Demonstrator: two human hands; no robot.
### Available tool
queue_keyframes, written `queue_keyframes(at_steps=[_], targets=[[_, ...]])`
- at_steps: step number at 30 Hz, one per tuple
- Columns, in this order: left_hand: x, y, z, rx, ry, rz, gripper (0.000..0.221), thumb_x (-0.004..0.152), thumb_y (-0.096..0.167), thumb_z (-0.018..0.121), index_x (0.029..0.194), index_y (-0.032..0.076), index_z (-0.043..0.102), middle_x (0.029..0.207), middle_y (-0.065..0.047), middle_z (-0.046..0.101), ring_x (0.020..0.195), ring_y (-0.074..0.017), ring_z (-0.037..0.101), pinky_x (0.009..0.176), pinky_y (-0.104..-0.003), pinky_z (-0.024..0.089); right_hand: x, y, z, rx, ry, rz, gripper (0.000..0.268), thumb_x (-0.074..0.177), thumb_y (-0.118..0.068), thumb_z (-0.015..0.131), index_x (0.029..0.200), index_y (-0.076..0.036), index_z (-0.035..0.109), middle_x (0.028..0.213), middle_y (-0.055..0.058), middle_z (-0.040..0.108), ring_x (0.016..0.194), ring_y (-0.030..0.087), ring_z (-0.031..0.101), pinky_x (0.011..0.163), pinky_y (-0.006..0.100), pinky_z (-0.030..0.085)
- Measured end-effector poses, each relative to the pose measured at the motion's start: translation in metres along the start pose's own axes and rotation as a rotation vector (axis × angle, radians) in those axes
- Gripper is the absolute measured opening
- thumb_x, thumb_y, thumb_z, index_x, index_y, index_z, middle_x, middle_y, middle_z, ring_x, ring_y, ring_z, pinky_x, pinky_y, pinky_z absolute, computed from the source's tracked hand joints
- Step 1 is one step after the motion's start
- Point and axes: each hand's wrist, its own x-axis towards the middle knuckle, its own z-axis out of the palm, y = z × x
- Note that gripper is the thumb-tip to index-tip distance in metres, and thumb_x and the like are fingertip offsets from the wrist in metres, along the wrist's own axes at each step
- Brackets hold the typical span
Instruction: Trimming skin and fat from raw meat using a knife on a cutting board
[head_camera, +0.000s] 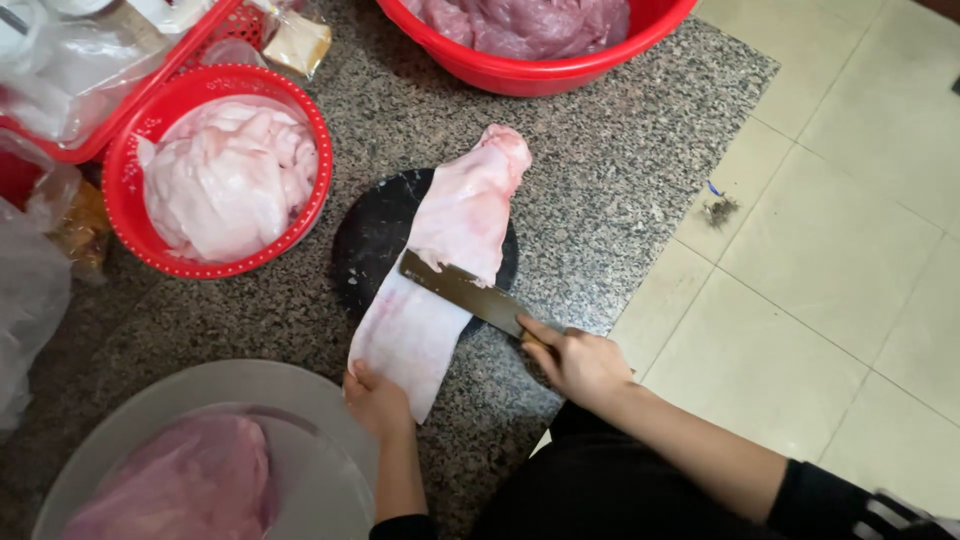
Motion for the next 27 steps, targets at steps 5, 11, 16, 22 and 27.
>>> queue_keyframes(at_steps=[5,11,16,22,27], targets=[[0.006,-0.014,0.012,-0.018,0.006,0.005,0.045,0.115,0.036,0.050,0.116,-0.003,0.071,0.109,-0.033,0.072,0.111,-0.0546,0.066,0.101,-0.060,0.049,0.033,-0.037,-0.017,0.096,-0.035,-0.060,0.042,0.102,-0.053,0.052,0.144,-0.051,0.061,0.101,0.013,0.081,0.098,0.038,0.078,0.090,0.054,0.062],[-0.001,0.016,-0.004,-0.017,0.005,-0.006,0.052,0.117,0.040,0.049,0.118,-0.009,0.068,0.113,-0.038,0.070,0.115,-0.0574,0.063,0.106,-0.061,0.046,0.037,-0.030,-0.030,0.350,-0.086,-0.043,0.042,0.099,-0.049,0.060,0.140,-0.042,0.068,0.123,0.007,0.079,0.109,0.041,0.074,0.097,0.056,0.059],[-0.007,0.070,-0.028,-0.299,-0.366,-0.375,0.097,0.108,0.074,0.040,0.171,0.005,0.015,0.178,-0.018,0.008,0.164,-0.0332,0.007,0.135,-0.046,0.002,0.057,-0.007,-0.042,1.197,-0.354,0.236,0.044,0.100,-0.033,0.073,0.141,-0.016,0.071,0.062,0.001,0.048,0.047,0.011,0.048,0.027,0.018,0.035],[-0.025,0.110,-0.041,-0.207,-0.451,-0.498,0.102,0.082,0.057,0.089,0.156,-0.001,0.049,0.153,-0.023,0.055,0.147,-0.0338,0.048,0.122,-0.047,0.034,0.072,0.007,-0.040,1.245,-0.503,0.282,0.054,0.100,-0.045,0.073,0.148,-0.022,0.063,0.062,0.003,0.044,0.042,0.010,0.040,0.030,0.019,0.031],[-0.032,0.110,-0.032,-0.220,-0.361,-0.385,0.091,0.093,0.054,0.079,0.152,-0.007,0.049,0.151,-0.029,0.053,0.146,-0.0387,0.049,0.116,-0.048,0.044,0.050,-0.006,-0.049,1.034,-0.333,0.095,0.048,0.100,-0.040,0.073,0.141,-0.016,0.070,0.097,0.009,0.058,0.089,0.028,0.060,0.066,0.036,0.046]])
